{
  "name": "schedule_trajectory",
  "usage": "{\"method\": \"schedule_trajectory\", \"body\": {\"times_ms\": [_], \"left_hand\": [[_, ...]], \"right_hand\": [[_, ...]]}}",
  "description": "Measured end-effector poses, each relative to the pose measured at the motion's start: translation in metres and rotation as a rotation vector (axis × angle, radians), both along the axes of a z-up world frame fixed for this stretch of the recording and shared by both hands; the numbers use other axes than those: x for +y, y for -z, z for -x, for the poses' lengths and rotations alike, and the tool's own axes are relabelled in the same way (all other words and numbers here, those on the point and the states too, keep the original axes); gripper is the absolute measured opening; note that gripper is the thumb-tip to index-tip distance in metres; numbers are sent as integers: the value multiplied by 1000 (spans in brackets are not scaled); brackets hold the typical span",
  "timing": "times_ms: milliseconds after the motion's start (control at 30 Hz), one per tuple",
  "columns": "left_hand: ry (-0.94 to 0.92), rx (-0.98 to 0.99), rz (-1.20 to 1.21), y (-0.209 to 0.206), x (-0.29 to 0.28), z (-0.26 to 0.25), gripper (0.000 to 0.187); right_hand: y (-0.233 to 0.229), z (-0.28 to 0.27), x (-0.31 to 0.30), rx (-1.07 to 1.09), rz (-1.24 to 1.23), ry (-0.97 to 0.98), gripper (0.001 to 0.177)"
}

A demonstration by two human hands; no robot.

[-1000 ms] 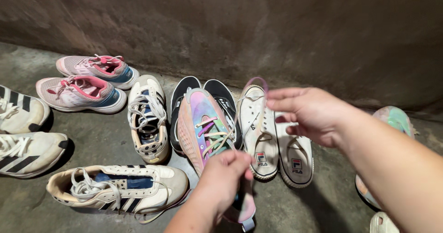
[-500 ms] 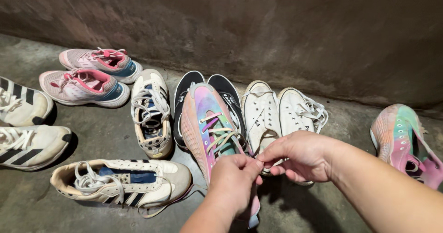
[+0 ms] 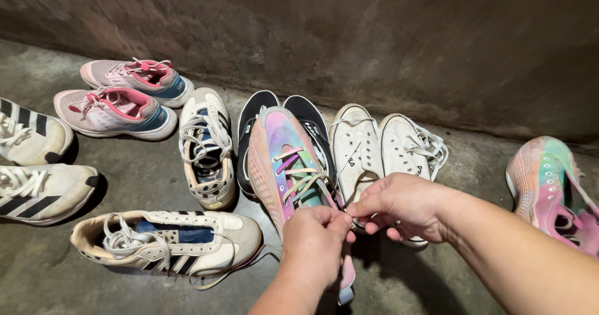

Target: The person laces a pastel-colored sneaker by threading the laces through the eyelets and tying a bow. The task is performed by hand with no tools, and the shoe remains in the person's hands throughout the clip.

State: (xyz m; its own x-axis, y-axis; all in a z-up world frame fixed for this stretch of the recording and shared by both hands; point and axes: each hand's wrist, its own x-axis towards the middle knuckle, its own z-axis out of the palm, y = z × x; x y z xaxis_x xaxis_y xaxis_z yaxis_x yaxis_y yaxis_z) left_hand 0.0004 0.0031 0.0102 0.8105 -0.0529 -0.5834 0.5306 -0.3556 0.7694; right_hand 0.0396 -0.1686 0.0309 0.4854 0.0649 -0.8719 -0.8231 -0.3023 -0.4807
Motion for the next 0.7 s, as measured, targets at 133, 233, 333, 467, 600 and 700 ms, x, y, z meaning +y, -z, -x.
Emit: {"method": "schedule_trajectory", "body": {"times_ms": [133, 233, 333, 467, 600, 700], "left_hand": [[-38, 46, 60, -5, 5, -1, 22], [-22, 22, 70, -10, 7, -4, 21], [-17, -217, -280, -13, 10, -2, 20], [-10, -673, -724, -15, 14, 0, 13], [88, -521, -676, -15, 10, 3, 25], [111, -467, -664, -15, 6, 1, 24]], "right_hand": [[3, -1, 0, 11, -22, 11, 18], [8, -2, -5, -18, -69, 13, 9], [19, -5, -5, -103, -73, 167, 16], [37, -8, 0, -164, -43, 365, 12], [51, -2, 11, -190, -34, 384, 14], [56, 4, 20, -211, 13, 350, 17]]}}
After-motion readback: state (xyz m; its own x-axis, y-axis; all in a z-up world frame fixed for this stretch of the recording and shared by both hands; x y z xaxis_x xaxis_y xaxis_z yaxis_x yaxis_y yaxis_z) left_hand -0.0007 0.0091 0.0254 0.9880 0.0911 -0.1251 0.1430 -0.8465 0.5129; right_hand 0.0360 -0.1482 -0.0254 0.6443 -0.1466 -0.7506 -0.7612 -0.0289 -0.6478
